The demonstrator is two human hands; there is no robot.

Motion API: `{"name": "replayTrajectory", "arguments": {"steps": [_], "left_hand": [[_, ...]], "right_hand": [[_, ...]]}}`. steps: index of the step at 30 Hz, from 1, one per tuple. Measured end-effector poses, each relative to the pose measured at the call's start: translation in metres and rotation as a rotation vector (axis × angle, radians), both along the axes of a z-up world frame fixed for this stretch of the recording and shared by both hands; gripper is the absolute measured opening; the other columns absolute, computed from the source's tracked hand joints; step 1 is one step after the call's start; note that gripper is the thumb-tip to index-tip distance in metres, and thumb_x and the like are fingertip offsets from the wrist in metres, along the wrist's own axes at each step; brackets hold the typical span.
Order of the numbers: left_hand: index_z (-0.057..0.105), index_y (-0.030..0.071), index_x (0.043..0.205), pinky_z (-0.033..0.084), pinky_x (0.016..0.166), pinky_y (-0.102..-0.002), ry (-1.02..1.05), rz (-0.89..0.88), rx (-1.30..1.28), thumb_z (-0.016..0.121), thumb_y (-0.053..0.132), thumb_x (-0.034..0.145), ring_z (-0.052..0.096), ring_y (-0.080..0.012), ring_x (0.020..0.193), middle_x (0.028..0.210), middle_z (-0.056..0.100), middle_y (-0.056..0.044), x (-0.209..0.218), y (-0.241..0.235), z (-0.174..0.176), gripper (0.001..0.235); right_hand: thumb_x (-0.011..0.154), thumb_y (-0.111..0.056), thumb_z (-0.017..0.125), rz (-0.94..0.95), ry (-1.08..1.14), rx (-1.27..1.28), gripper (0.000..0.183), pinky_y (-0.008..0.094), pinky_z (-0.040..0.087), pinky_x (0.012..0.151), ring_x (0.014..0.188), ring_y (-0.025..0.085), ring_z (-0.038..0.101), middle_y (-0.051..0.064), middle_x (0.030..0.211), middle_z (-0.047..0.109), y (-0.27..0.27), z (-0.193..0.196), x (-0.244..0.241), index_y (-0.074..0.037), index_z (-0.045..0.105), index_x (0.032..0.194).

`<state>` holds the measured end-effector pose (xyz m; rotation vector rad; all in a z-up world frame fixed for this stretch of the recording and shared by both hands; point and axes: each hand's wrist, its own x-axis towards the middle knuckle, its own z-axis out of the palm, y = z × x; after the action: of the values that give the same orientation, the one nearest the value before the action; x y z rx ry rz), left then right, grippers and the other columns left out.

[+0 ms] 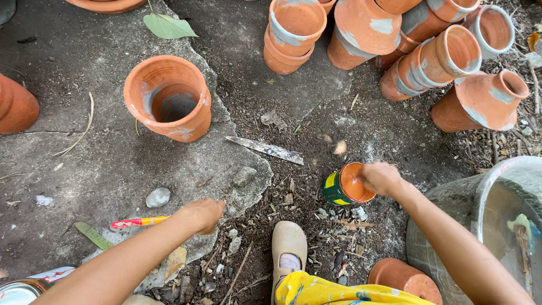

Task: The person mixes yellow and orange paint in small containers using a brush, then applies the paint to the exterior of a terracotta pot while holding it by hand, surrounded by other pots on the ground.

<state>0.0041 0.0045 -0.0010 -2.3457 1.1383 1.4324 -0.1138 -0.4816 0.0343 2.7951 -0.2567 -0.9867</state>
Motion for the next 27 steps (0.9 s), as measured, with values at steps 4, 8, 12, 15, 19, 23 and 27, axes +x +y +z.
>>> {"name": "replayTrajectory", "arguments": {"steps": [4, 8, 12, 15, 19, 23, 27], "left_hand": [[0.048, 0.0, 0.139, 0.059, 0.093, -0.043, -0.001, 0.016, -0.012, 0.068, 0.006, 0.09, 0.068, -0.0337, 0.113, 0.12, 0.067, -0.019, 0.0, 0.0, -0.001, 0.053], [0.046, 0.0, 0.14, 0.059, 0.093, -0.043, -0.003, 0.003, -0.01, 0.069, 0.007, 0.09, 0.068, -0.034, 0.113, 0.12, 0.067, -0.02, 0.0, -0.001, -0.001, 0.055], [0.047, 0.001, 0.139, 0.059, 0.092, -0.043, -0.001, 0.013, 0.006, 0.069, 0.007, 0.09, 0.07, -0.0333, 0.112, 0.12, 0.068, -0.019, 0.001, 0.0, -0.001, 0.054], [0.046, 0.0, 0.14, 0.059, 0.093, -0.043, 0.002, 0.016, 0.001, 0.068, 0.005, 0.091, 0.068, -0.0341, 0.114, 0.122, 0.066, -0.019, 0.0, 0.0, -0.003, 0.054], [0.049, 0.0, 0.137, 0.058, 0.095, -0.043, -0.006, 0.007, -0.038, 0.069, 0.009, 0.091, 0.068, -0.0341, 0.114, 0.121, 0.067, -0.02, -0.001, 0.003, -0.008, 0.051], [0.048, 0.001, 0.137, 0.057, 0.096, -0.043, -0.01, 0.002, -0.039, 0.07, 0.01, 0.091, 0.067, -0.0345, 0.115, 0.123, 0.066, -0.02, 0.0, 0.001, -0.005, 0.051], [0.049, 0.0, 0.136, 0.058, 0.095, -0.043, -0.011, 0.006, -0.024, 0.07, 0.008, 0.09, 0.068, -0.0342, 0.114, 0.122, 0.068, -0.02, 0.0, 0.001, 0.001, 0.052]], "right_hand": [[0.096, -0.025, 0.063, -0.087, 0.162, -0.234, 0.02, 0.039, 0.063, 0.07, 0.084, 0.022, 0.078, 0.009, 0.09, 0.078, -0.003, -0.004, 0.008, -0.012, 0.078, 0.097], [0.092, -0.022, 0.064, 0.015, 0.096, -0.054, 0.018, 0.041, 0.062, 0.074, 0.086, 0.025, 0.076, 0.011, 0.089, 0.077, -0.013, -0.016, 0.002, -0.012, 0.079, 0.097], [0.097, -0.025, 0.062, -0.071, 0.126, -0.233, 0.021, 0.039, 0.065, 0.071, 0.082, 0.023, 0.079, 0.01, 0.092, 0.077, -0.017, -0.016, 0.007, -0.011, 0.076, 0.101], [0.1, -0.023, 0.058, 0.012, 0.024, -0.09, 0.023, 0.038, 0.066, 0.065, 0.074, 0.024, 0.079, 0.011, 0.084, 0.079, -0.01, -0.014, 0.003, -0.008, 0.075, 0.098], [0.091, -0.03, 0.069, -0.03, 0.141, -0.104, 0.018, 0.04, 0.063, 0.073, 0.083, 0.024, 0.075, 0.01, 0.091, 0.077, -0.012, -0.009, 0.003, -0.015, 0.078, 0.094], [0.096, -0.019, 0.06, -0.008, 0.096, -0.042, 0.022, 0.037, 0.065, 0.072, 0.08, 0.023, 0.081, 0.012, 0.087, 0.08, -0.016, -0.017, -0.002, -0.006, 0.077, 0.089], [0.093, -0.029, 0.067, -0.113, 0.212, -0.198, 0.025, 0.042, 0.063, 0.084, 0.098, 0.028, 0.077, 0.013, 0.103, 0.076, -0.021, -0.009, 0.003, -0.008, 0.072, 0.107]]}}
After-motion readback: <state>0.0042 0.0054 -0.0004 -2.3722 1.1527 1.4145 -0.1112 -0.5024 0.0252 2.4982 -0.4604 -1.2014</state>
